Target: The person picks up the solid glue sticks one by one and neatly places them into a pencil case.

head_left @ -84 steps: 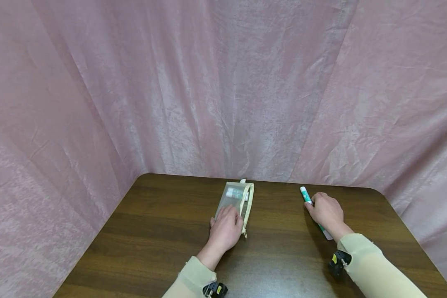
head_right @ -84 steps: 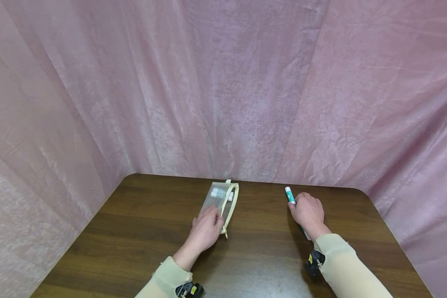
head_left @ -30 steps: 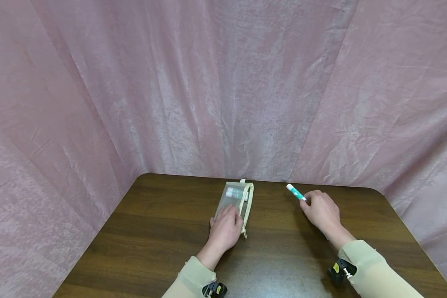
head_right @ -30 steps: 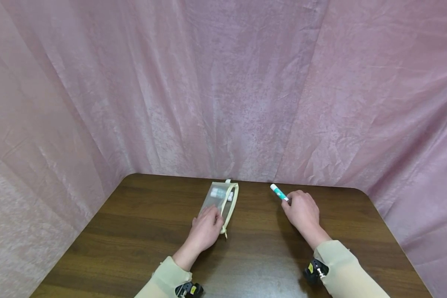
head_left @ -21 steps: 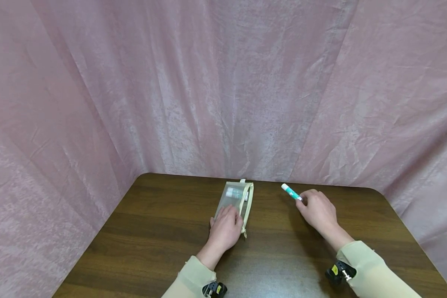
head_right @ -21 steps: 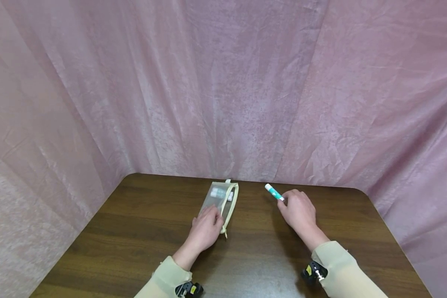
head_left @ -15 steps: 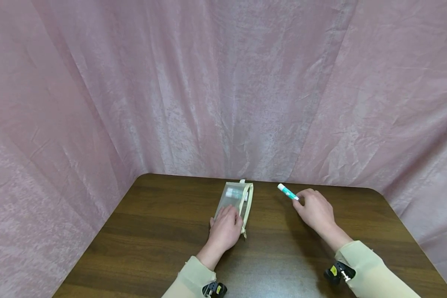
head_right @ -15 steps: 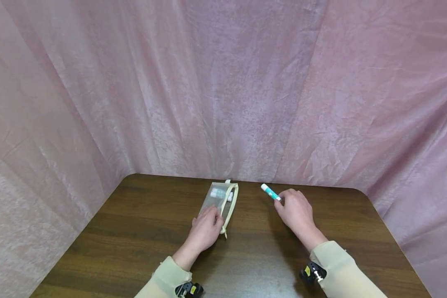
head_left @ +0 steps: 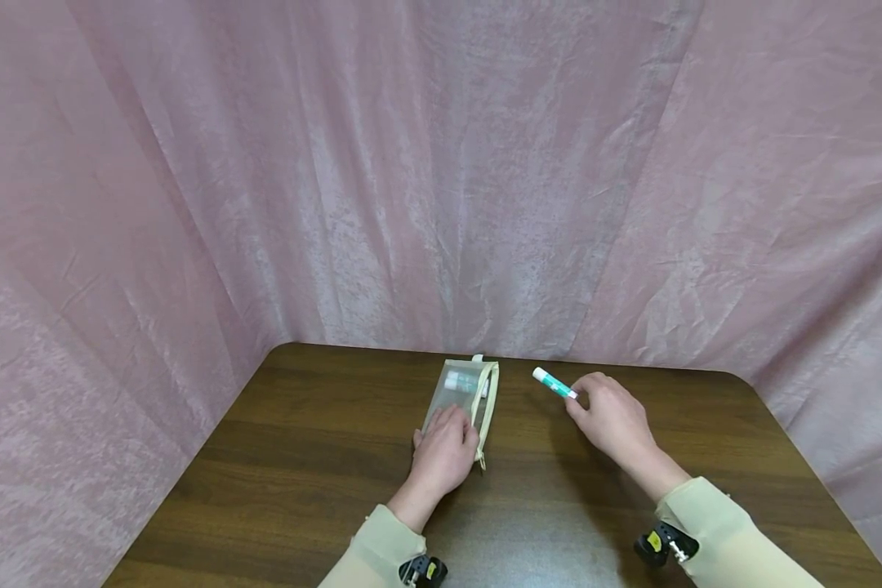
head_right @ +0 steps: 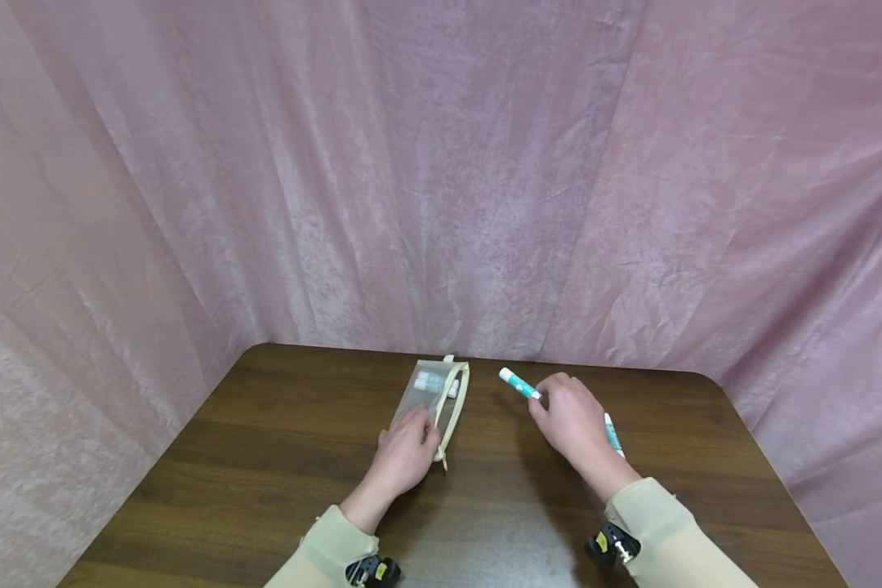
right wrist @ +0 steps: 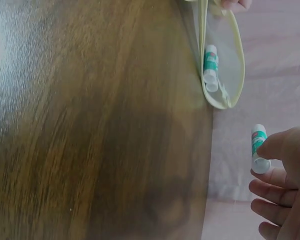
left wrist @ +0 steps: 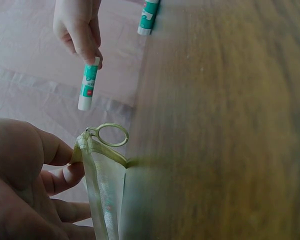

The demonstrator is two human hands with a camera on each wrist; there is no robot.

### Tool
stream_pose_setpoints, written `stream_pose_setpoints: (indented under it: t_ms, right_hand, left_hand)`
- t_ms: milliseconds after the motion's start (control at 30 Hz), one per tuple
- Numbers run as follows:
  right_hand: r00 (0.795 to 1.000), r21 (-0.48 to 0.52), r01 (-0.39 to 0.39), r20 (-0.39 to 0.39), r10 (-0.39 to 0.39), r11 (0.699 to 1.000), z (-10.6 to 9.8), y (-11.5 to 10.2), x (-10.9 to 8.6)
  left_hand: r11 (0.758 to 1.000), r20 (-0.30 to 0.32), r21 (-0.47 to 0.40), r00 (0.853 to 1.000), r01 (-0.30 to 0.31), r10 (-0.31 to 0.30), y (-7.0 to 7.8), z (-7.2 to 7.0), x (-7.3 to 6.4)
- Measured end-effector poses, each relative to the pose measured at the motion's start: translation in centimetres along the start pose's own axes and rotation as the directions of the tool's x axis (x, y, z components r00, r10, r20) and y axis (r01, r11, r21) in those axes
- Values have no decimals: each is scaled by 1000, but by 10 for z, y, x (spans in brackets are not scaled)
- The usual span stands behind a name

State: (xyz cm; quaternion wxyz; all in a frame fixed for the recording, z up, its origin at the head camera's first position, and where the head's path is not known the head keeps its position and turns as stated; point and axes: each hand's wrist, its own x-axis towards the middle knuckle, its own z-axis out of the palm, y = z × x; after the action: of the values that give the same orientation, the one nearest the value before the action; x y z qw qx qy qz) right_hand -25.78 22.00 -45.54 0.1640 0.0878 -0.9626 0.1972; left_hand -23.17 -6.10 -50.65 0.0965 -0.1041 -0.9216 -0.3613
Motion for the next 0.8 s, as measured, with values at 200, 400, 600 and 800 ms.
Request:
stream_pose_setpoints:
  t_ms: [200,400,600,800]
  right_hand:
    - [1000,4,29,4,-29,1000,4,-8,-2]
    - [999,17,52,2,-52,999,10,-15,-1]
    - [997,22,82,0,-82,996,16,-22,-1]
    - [995,20,97,20,-98,995,22,-28,0]
  left_hand:
    - [1000,-2,24,1000,6,-6,-1,2,1]
    - [999,47,38,998,35,-37,6,-5,1]
    - [999,44,39,998,38,-39,6,-5,0]
    - [999,48,38,998,38,-40,6,-5,0]
